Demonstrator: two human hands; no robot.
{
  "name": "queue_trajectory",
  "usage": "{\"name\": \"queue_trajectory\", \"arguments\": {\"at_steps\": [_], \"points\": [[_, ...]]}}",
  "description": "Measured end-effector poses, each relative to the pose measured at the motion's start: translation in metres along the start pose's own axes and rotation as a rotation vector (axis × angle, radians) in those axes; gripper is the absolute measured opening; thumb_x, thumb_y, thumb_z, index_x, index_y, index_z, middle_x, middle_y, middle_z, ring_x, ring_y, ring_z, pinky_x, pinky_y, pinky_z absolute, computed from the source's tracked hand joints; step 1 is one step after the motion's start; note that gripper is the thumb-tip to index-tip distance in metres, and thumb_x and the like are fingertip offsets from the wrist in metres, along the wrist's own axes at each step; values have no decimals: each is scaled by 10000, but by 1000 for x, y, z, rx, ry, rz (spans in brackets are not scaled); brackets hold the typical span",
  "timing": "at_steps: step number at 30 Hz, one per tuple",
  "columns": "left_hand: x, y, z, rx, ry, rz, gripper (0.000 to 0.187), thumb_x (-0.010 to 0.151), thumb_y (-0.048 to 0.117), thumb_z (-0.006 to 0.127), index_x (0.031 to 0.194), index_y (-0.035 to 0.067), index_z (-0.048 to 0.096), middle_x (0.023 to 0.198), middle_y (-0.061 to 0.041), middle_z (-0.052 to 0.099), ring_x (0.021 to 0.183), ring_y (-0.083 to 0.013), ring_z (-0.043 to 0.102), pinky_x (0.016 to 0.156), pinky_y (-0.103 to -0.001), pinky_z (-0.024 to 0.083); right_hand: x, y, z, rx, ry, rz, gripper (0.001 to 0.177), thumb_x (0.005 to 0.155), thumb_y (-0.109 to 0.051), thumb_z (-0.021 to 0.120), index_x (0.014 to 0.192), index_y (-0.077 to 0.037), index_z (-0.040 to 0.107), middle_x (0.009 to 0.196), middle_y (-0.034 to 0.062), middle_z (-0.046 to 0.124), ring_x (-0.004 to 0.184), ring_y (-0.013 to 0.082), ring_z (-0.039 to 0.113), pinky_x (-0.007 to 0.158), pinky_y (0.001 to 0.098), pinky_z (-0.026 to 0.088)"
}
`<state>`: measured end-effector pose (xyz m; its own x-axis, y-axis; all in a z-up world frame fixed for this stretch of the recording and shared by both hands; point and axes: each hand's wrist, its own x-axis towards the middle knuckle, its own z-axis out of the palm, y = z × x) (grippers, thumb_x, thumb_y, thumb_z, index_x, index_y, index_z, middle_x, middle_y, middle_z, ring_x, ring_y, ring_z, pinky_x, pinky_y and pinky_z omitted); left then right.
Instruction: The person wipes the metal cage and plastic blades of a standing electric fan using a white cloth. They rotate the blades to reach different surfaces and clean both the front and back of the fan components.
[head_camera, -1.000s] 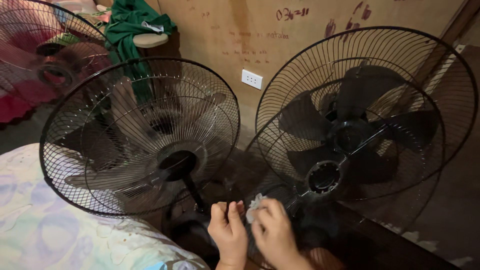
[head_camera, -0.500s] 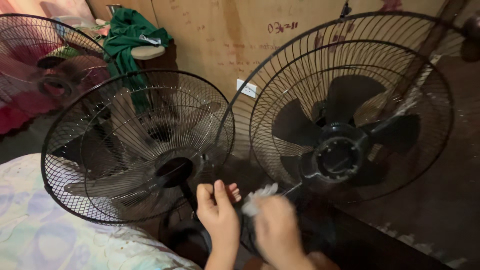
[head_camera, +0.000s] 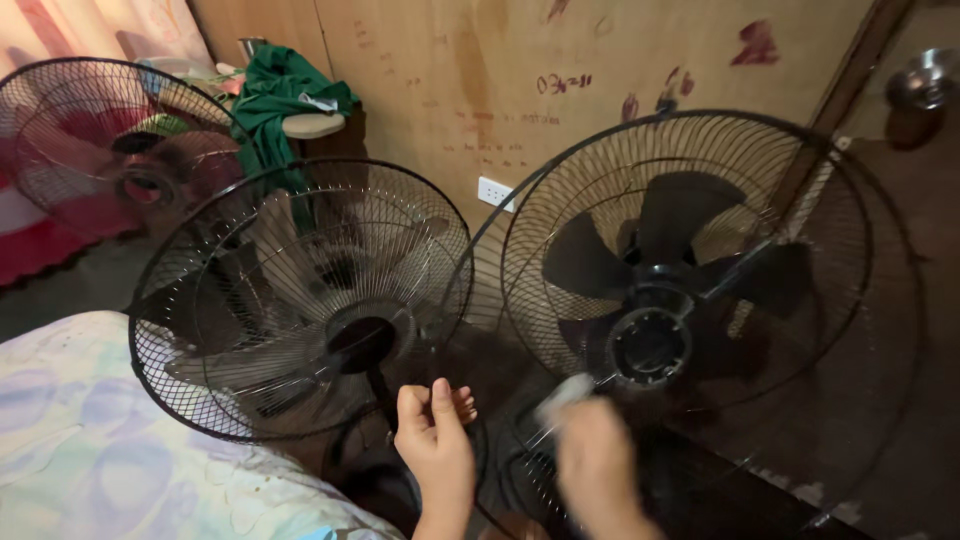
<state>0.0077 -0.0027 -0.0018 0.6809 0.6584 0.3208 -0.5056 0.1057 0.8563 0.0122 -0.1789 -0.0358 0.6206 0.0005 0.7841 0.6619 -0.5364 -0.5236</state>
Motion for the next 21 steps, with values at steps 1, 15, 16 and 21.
{"name": "queue_trajectory", "arguments": {"at_steps": [1, 15, 16, 21], "points": [[-1, -3, 0, -16, 15, -15, 237, 1017, 161, 593, 848, 45, 474, 749, -110, 704, 666, -124, 704, 590, -278, 598, -13, -5, 4, 47, -62, -173, 157, 851, 9, 593, 935, -67, 701, 913, 113, 668, 867, 306, 668, 788, 386, 551], [-8, 6, -9, -101, 31, -24, 227, 1035, 178, 552, 886, 33, 461, 782, -159, 706, 696, -179, 715, 607, -313, 617, 24, 21, -54, -265, 59, -52, 222, 796, 57, 558, 964, -11, 685, 1011, 176, 601, 925, 372, 619, 814, 442, 508], [-8, 5, -5, -120, 43, -13, 218, 1036, 175, 550, 895, 33, 466, 788, -162, 702, 697, -182, 711, 607, -316, 618, 14, 23, -44, -250, -1, -74, 195, 790, 51, 565, 933, -21, 676, 989, 166, 606, 922, 366, 623, 815, 438, 513], [0, 5, -6, -127, 87, -33, 217, 1046, 178, 525, 908, 37, 436, 791, -160, 666, 738, -191, 733, 603, -337, 625, -24, 22, -25, -130, -292, -108, 271, 735, 24, 612, 924, -97, 764, 887, 140, 616, 847, 300, 662, 768, 407, 544]]}}
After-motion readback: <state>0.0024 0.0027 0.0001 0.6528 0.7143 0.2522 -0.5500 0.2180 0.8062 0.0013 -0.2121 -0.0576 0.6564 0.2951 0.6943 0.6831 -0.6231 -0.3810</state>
